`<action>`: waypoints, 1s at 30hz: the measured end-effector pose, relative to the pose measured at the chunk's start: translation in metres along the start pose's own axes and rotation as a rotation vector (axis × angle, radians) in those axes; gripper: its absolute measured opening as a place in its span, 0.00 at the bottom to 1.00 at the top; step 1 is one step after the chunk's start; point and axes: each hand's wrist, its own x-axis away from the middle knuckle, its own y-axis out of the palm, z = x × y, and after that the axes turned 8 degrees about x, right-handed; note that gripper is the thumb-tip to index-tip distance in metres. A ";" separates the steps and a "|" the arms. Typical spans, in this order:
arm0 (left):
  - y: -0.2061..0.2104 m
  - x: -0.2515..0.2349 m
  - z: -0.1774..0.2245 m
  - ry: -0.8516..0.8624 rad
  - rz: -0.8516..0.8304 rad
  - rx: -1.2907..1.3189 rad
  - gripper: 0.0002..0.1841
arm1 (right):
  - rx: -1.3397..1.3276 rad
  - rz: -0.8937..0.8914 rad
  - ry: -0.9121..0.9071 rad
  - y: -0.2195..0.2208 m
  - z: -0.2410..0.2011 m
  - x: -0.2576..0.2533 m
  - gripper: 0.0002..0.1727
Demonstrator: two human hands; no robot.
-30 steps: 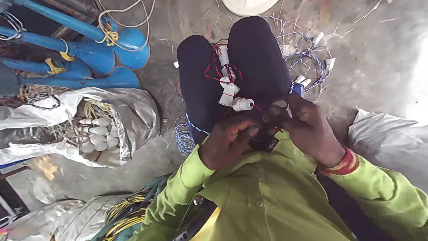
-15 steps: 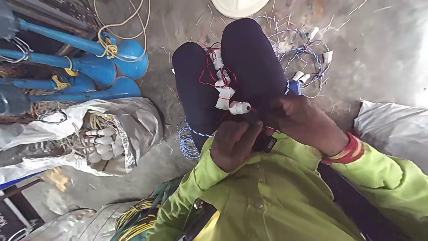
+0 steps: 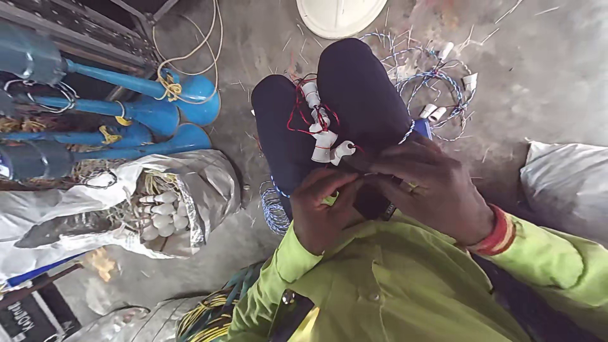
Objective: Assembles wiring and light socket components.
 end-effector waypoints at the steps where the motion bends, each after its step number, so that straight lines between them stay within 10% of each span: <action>1: -0.001 0.000 0.001 -0.020 -0.013 0.013 0.06 | -0.002 -0.008 0.006 0.000 0.000 -0.001 0.10; 16: 0.001 -0.002 0.001 0.089 -0.005 -0.053 0.06 | 0.048 -0.059 0.101 0.008 -0.005 -0.004 0.13; 21: 0.009 -0.003 -0.001 0.209 0.098 -0.178 0.04 | 0.071 0.079 0.256 0.017 -0.008 -0.005 0.28; 25: 0.018 -0.008 -0.011 0.340 0.133 -0.072 0.06 | 0.326 0.300 0.111 0.022 -0.012 0.000 0.10; 30: 0.014 -0.025 -0.023 0.466 0.037 -0.059 0.11 | 0.277 0.164 -0.034 0.011 -0.020 0.005 0.08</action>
